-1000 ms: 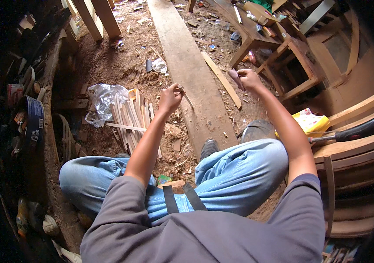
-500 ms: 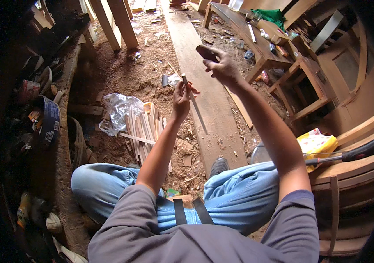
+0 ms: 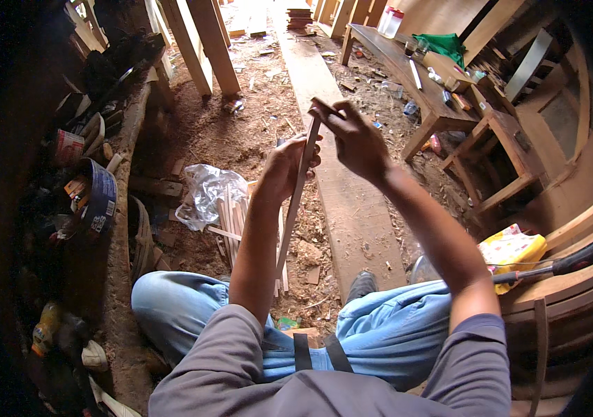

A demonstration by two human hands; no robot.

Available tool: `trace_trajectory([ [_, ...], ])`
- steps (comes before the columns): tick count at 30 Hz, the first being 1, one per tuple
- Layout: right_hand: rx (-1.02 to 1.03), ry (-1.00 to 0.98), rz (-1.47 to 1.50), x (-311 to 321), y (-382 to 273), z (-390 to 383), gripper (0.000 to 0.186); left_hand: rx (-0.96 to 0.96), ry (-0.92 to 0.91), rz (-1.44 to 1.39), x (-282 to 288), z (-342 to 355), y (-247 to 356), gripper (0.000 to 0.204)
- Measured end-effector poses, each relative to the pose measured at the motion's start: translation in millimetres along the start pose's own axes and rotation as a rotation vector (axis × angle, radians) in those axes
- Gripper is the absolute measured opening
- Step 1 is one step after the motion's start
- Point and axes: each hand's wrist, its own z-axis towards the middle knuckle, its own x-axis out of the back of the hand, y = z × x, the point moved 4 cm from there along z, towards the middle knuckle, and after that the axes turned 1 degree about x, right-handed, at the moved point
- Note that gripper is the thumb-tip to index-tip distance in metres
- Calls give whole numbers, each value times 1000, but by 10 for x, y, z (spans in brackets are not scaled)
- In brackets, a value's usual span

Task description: The person sits on the floor and uses a small knife to shave and shape thin wooden sticks. They hold the sticks in one hand and carefully pare the edges with the knife in the other, rotating the sticks to work on different sides.

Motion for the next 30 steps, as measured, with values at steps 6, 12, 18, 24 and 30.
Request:
trace_trajectory([
  [6,-119,172,373,471,301,-412,54,160,-147,-55,-345,37,-282,27],
  [12,-692,-96,1002,434,640,-863,52,316,-180,-11,-691,-25,-692,26],
  [18,-867,217,1157,663,1156,-966,26,403,-328,2,-774,-82,-814,41],
  [24,-1115,417,1247,793,1543,-1183,26,366,-494,-162,-791,-89,-906,45],
  [30,-1155,368,1231,615,1558,-1274,28,437,-444,-587,-842,5,-1017,37],
])
